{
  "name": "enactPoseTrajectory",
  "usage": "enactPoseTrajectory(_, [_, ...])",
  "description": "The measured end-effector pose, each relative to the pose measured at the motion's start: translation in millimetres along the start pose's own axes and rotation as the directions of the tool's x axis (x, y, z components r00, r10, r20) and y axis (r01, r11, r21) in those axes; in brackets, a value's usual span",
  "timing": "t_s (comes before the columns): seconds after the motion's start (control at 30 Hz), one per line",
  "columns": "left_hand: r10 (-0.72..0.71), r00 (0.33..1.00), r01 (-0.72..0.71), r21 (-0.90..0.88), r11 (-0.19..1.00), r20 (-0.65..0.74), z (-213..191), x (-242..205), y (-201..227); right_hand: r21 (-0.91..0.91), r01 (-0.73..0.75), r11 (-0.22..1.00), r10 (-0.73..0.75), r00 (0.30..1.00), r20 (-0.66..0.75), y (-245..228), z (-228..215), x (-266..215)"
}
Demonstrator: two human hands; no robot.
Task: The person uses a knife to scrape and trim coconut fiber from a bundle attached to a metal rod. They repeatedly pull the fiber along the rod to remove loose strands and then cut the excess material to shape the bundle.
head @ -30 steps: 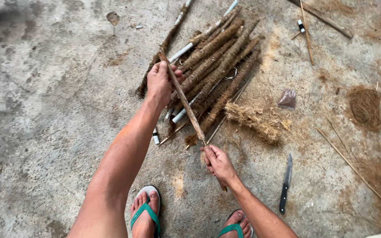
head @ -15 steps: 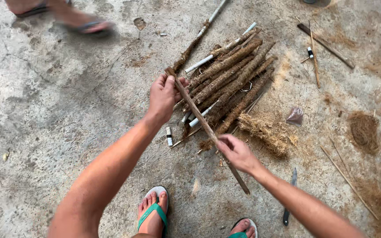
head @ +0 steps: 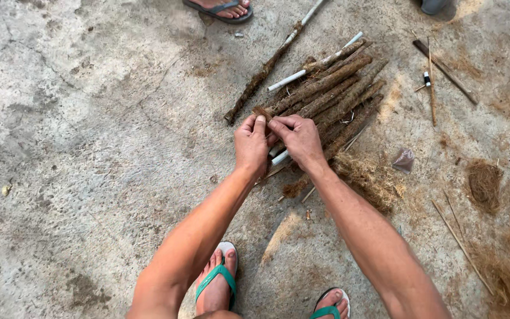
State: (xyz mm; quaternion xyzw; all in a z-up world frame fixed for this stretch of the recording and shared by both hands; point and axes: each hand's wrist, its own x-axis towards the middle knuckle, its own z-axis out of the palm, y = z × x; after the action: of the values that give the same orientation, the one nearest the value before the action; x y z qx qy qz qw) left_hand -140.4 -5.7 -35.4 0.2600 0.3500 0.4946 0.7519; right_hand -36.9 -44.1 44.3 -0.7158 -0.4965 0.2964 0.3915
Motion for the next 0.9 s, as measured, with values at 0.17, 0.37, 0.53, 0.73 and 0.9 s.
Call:
enactPoseTrajectory(0.17, [-0.110,0.969,0.047,-0.276,0.960,-0.219,0,9,-12,0.310,-0.249,0.917,0.297,0.948,-0.117,19,22,5])
enactPoseTrajectory(0.37, [-0.098,0.986,0.066,-0.218,0.974,-0.135,-25,4,-6,0.372,-0.142,0.917,0.227,0.954,-0.196,38,13,21])
enactPoseTrajectory(0.53, [-0.305,0.950,0.288,-0.197,0.937,-0.061,-37,-8,15,0.721,-0.158,0.675,0.235,0.972,-0.007,39,11,29])
enactPoseTrajectory(0.73, [-0.379,0.888,0.321,0.238,0.917,0.262,-37,-43,26,0.859,0.006,0.512,0.180,0.977,-0.114,25,28,50])
enactPoseTrajectory(0.9, [-0.369,0.908,0.200,0.567,0.799,0.200,-56,-52,63,0.799,-0.178,0.574,0.258,0.966,0.030,9,48,51])
